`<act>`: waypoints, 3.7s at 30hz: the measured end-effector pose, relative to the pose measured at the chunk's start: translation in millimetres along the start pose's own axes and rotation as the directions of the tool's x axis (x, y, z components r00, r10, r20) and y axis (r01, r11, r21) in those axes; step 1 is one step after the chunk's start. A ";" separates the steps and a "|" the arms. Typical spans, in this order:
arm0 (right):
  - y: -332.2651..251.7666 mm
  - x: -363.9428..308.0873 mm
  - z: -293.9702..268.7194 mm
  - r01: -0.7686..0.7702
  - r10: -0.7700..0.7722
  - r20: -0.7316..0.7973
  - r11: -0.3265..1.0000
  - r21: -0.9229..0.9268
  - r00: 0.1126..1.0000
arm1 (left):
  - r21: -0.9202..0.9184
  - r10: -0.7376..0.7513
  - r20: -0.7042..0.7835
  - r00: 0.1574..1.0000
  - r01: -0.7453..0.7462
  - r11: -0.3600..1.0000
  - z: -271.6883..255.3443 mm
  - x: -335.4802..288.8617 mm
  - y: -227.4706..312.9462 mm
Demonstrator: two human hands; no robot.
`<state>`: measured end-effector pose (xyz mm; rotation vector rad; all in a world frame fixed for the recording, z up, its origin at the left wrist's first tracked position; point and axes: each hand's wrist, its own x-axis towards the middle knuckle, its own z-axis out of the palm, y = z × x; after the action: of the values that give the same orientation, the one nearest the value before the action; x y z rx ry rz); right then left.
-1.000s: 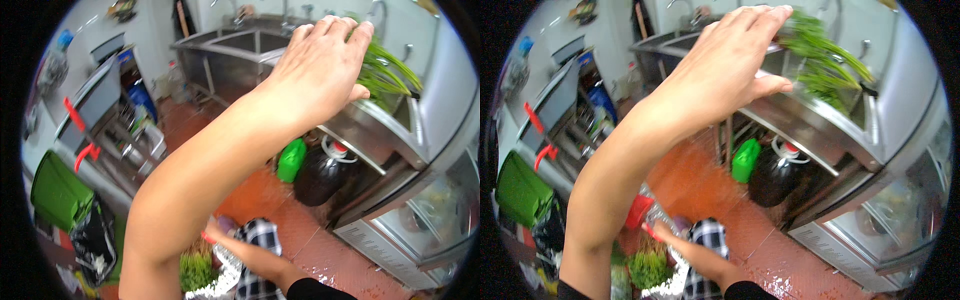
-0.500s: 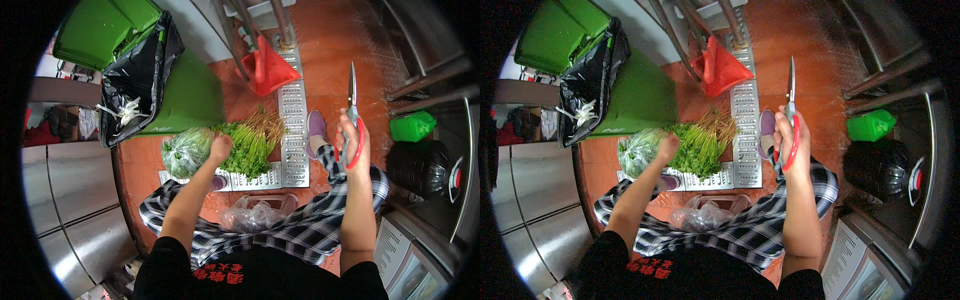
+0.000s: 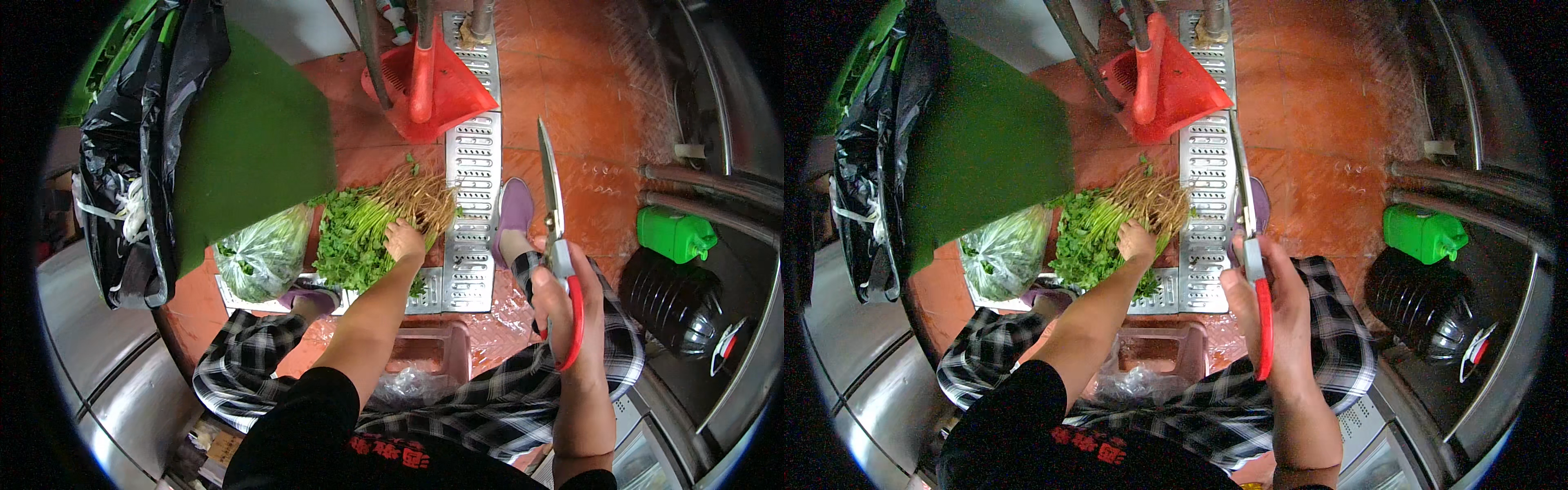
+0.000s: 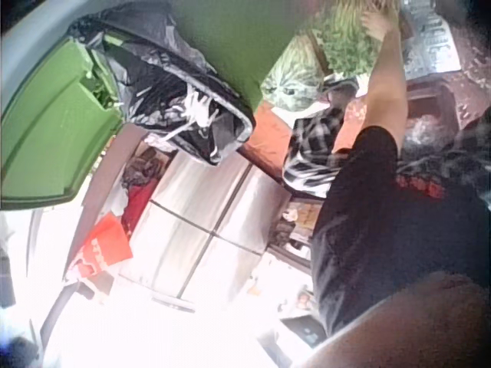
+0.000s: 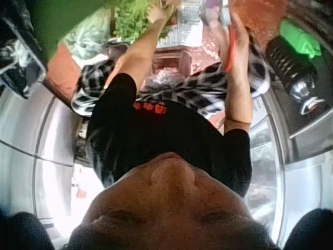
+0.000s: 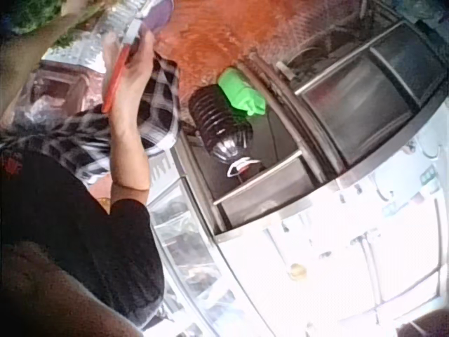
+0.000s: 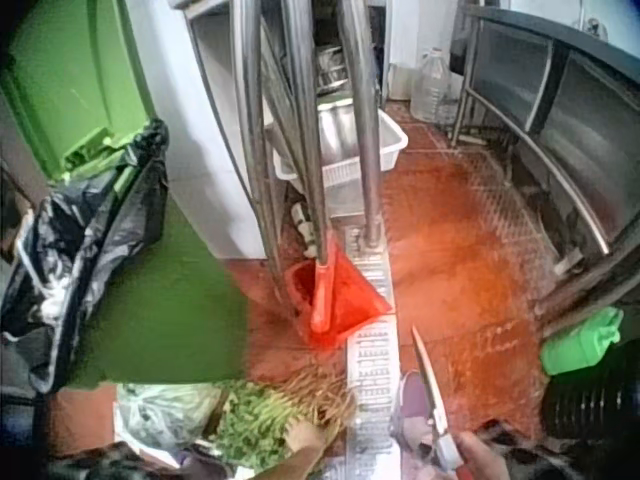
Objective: The person sits on the floor and uses scissors to trim the roots off a bunch of green leafy vegetables. The trimmed roots are discarded into a nearby green bin, and the cleaned vegetables are placed into a sink.
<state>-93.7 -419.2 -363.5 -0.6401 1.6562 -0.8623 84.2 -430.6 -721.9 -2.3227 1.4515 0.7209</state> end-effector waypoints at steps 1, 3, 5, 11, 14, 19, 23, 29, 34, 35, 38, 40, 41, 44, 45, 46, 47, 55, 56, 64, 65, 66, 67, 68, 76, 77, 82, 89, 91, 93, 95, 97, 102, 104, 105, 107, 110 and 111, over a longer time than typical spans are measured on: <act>-0.4 1.7 1.5 0.001 0.000 0.011 1.000 -0.014 1.000 | -0.026 0.036 -0.011 0.999 -0.036 0.999 1.0 2.7 -5.8; 2.7 2.8 5.2 0.000 0.003 0.035 0.998 -0.062 0.999 | -0.080 0.099 -0.036 0.994 -0.102 0.992 4.2 4.6 -21.3; 5.0 4.4 6.9 -0.004 0.009 0.039 0.992 -0.122 0.999 | -0.334 0.142 0.093 0.985 -0.103 0.937 -24.6 1.9 -28.9; 51.2 9.5 14.9 0.015 -0.024 0.101 0.996 0.092 0.995 | -0.946 0.553 0.095 0.828 -0.098 0.309 -124.7 -40.0 -75.2; 59.4 10.0 24.5 0.040 -0.057 0.171 0.994 0.099 0.984 | -0.956 0.609 -0.002 0.793 -0.179 0.231 -191.7 -89.8 -74.4; 48.0 -3.6 65.8 0.128 -0.168 0.223 0.975 0.182 0.960 | -0.600 0.580 -0.417 0.699 -0.692 0.402 -245.6 -164.4 -72.4; 38.1 -10.4 77.7 0.232 -0.304 0.212 0.923 0.306 0.929 | -0.456 0.551 -0.574 0.605 -0.796 0.398 -255.7 -202.0 -63.7; 26.8 -13.9 63.6 0.264 -0.338 0.287 0.927 0.266 0.896 | -0.725 0.531 -0.496 0.687 -0.664 0.182 -258.6 -212.8 -60.4; 25.9 -23.0 54.8 0.285 -0.353 0.283 0.924 0.256 0.892 | -0.875 0.502 -0.349 0.791 -0.468 0.128 -251.0 -214.8 -58.4; 23.7 -22.6 53.5 0.300 -0.365 0.286 0.921 0.248 0.886 | -0.854 0.511 -0.365 0.778 -0.498 0.148 -253.2 -214.5 -56.3; 21.3 -19.4 46.3 0.321 -0.392 0.284 0.909 0.266 0.875 | -0.802 0.532 -0.413 0.739 -0.572 0.171 -261.0 -217.3 -48.8; 18.3 -17.1 42.4 0.349 -0.422 0.279 0.896 0.275 0.863 | -0.815 0.555 -0.420 0.718 -0.567 0.116 -261.8 -213.0 -43.8; 16.9 -16.7 41.2 0.354 -0.430 0.286 0.892 0.281 0.856 | -0.821 0.564 -0.424 0.708 -0.564 0.090 -261.8 -208.6 -42.9; 17.9 -13.6 35.3 0.370 -0.451 0.290 0.881 0.294 0.844 | -0.845 0.487 -0.352 0.799 -0.495 0.201 -286.1 -188.7 -40.7; 17.2 -14.1 35.5 0.377 -0.461 0.289 0.875 0.304 0.839 | -0.848 0.455 -0.307 0.836 -0.457 0.268 -296.4 -174.2 -43.7; 16.8 -14.4 35.7 0.384 -0.470 0.285 0.870 0.310 0.835 | -0.613 0.404 -0.478 0.780 -0.626 0.483 -297.6 -155.5 -45.1; 15.0 -13.9 32.5 0.392 -0.481 0.277 0.862 0.320 0.832 | -0.310 0.397 -0.629 0.668 -0.684 0.660 -304.8 -150.2 -39.9; 15.3 -7.8 30.1 0.452 -0.553 0.257 0.816 0.361 0.793 | -0.907 0.924 0.207 0.321 -0.291 0.304 -301.4 -187.6 -31.8; 16.8 -6.5 31.3 0.480 -0.572 0.251 0.807 0.344 0.781 | -0.917 0.912 0.178 0.369 -0.273 0.290 -298.2 -190.2 -30.9; 23.1 -4.8 34.3 0.472 -0.462 0.188 0.881 -0.008 0.867 | -0.967 0.858 0.095 0.504 -0.160 0.201 -290.5 -193.4 -36.1; 23.9 -3.5 34.6 0.488 -0.475 0.185 0.872 -0.029 0.860 | -0.965 0.861 0.088 0.502 -0.171 0.198 -290.8 -193.2 -35.4; 24.5 -2.8 34.6 0.503 -0.487 0.182 0.863 -0.051 0.854 | -0.965 0.861 0.075 0.503 -0.182 0.191 -291.3 -193.0 -35.0; 24.4 -3.0 35.5 0.509 -0.502 0.175 0.861 0.004 0.847 | -0.964 0.860 0.062 0.506 -0.193 0.183 -292.3 -193.2 -35.0; 24.4 -3.4 36.8 0.514 -0.516 0.166 0.856 0.059 0.840 | -0.963 0.860 0.048 0.508 -0.204 0.175 -292.6 -193.2 -34.9; 17.2 -13.8 36.7 0.570 -0.548 0.179 0.814 -0.113 0.817 | -0.848 0.817 -0.027 0.576 -0.446 0.287 -290.7 -194.9 -32.2; 19.0 -12.0 35.0 0.539 -0.524 0.163 0.839 -0.074 0.836 | -0.820 0.814 -0.027 0.580 -0.479 0.314 -293.5 -196.6 -31.7; 27.2 2.9 23.9 0.549 -0.524 0.197 0.830 -0.103 0.829 | -0.947 0.698 -0.025 0.716 -0.241 0.213 -301.8 -162.0 -40.8; 36.2 -26.7 5.8 0.380 -0.219 0.542 0.902 -0.205 0.811 | -0.959 0.689 0.031 0.724 -0.172 0.225 -350.5 -136.9 -56.8; 32.1 -37.6 5.4 0.303 -0.131 0.592 0.932 -0.201 0.796 | -0.947 0.734 0.091 0.673 -0.169 0.272 -357.7 -138.3 -60.7; 34.9 -38.5 6.9 0.384 -0.230 0.592 0.912 -0.146 0.772 | -0.952 0.771 0.132 0.623 -0.136 0.273 -358.4 -140.7 -63.9; 31.9 -37.6 7.1 0.376 -0.231 0.586 0.917 -0.137 0.777 | -0.950 0.802 0.175 0.571 -0.117 0.291 -360.9 -141.7 -65.3; 30.3 -36.0 6.8 0.380 -0.235 0.588 0.916 -0.133 0.774 | -0.950 0.797 0.200 0.569 -0.086 0.299 -359.3 -142.5 -63.4; 31.1 -31.5 5.2 0.378 -0.251 0.604 0.921 -0.091 0.757 | -0.948 0.795 0.191 0.576 -0.103 0.303 -355.3 -143.1 -57.9; 32.6 -28.6 3.4 0.412 -0.272 0.596 0.905 -0.109 0.756 | -0.949 0.789 0.194 0.583 -0.093 0.302 -354.0 -142.8 -56.3; 32.1 -29.2 2.9 0.403 -0.265 0.590 0.908 -0.115 0.763 | -0.949 0.786 0.196 0.586 -0.088 0.302 -353.4 -143.0 -55.7; 29.0 -30.6 1.8 0.388 -0.251 0.576 0.913 -0.126 0.778 | -0.947 0.781 0.196 0.592 -0.092 0.307 -354.2 -144.8 -53.7; 29.4 -31.1 1.0 0.367 -0.243 0.569 0.923 -0.113 0.785 | -0.948 0.785 0.199 0.587 -0.087 0.306 -354.7 -146.0 -51.1; 30.8 -29.3 -0.2 0.379 -0.252 0.565 0.918 -0.118 0.786 | -0.949 0.787 0.200 0.583 -0.084 0.304 -354.9 -146.3 -50.4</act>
<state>-86.0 -378.2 -371.6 -1.2328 1.1434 -0.6419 165.9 -478.7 -346.5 -1.5619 1.5568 2.7749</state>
